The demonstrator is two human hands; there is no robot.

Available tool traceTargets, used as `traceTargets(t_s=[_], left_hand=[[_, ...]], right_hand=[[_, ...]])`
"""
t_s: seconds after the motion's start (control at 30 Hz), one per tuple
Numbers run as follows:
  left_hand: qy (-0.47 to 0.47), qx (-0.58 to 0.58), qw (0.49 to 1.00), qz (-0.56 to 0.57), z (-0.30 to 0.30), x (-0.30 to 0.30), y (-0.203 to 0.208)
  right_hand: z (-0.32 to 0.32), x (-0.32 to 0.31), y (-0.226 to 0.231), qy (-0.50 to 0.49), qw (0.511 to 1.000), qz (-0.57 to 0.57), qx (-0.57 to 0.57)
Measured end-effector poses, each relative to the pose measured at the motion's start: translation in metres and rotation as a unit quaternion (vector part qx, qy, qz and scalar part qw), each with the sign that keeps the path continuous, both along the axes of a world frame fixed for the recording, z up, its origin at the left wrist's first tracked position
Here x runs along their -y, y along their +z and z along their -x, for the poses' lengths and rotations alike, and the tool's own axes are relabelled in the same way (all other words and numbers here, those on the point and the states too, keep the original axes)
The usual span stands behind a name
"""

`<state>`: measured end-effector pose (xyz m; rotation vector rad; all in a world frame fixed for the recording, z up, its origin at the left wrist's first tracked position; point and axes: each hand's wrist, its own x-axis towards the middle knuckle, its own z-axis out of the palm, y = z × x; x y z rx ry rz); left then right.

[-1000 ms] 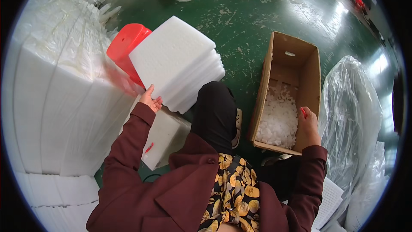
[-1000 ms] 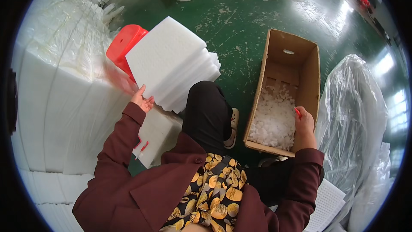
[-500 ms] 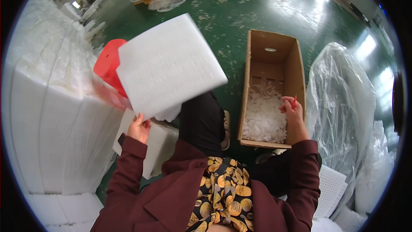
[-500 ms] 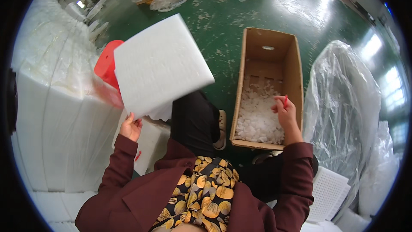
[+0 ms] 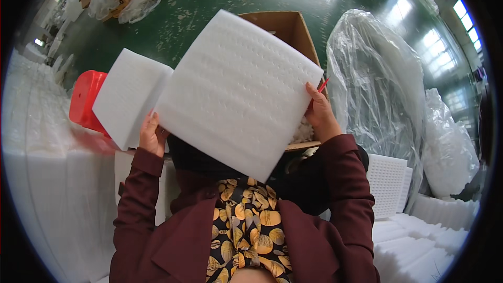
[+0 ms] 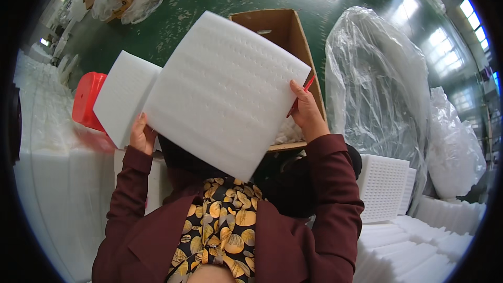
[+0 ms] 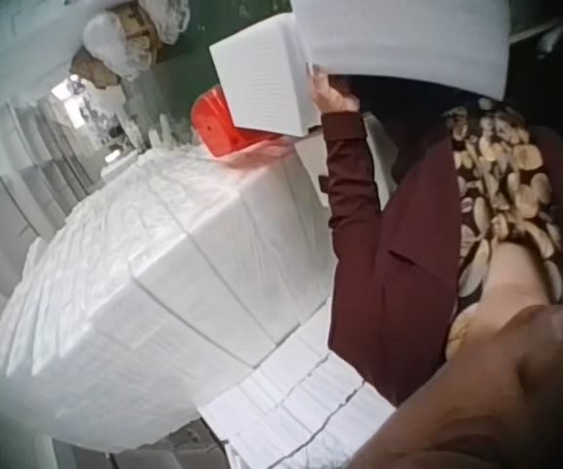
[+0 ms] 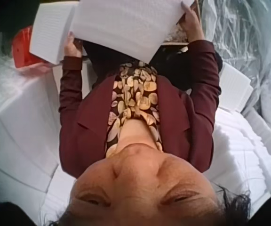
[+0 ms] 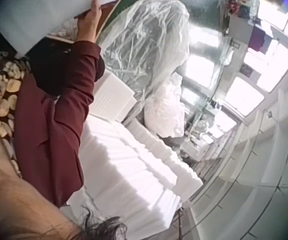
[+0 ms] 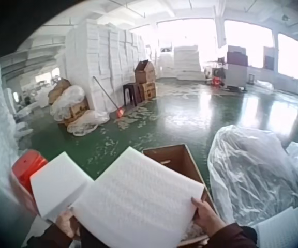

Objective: The recorder is poking out small foam pieces from pre-cut holes in a foam packaging insert using a pen.

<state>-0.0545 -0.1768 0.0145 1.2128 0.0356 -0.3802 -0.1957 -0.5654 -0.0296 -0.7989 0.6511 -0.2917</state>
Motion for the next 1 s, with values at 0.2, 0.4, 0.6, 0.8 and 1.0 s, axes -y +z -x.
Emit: traceTargets(t_s=[0.2, 0.4, 0.6, 0.8, 1.0], left_hand=[[-0.139, -0.140, 0.962, 0.191, 0.029, 0.084, -0.043], [-0.148, -0.155, 0.975, 0.065, 0.051, 0.128, -0.044], [-0.190, -0.129, 0.973, 0.002, 0.015, 0.109, -0.039], [-0.207, -0.135, 0.966, -0.075, 0.026, 0.108, -0.044], [-0.224, -0.172, 0.954, -0.101, 0.046, 0.108, -0.056]], right_hand=[[0.012, 0.010, -0.029, -0.094, 0.992, -0.032, 0.078], [0.031, 0.028, -0.036, -0.119, 0.983, -0.090, 0.103], [0.055, 0.065, -0.038, -0.181, 0.979, -0.041, 0.085], [0.084, 0.080, -0.033, -0.221, 0.941, 0.236, -0.101], [0.102, 0.061, -0.010, -0.270, 0.948, 0.164, -0.047]])
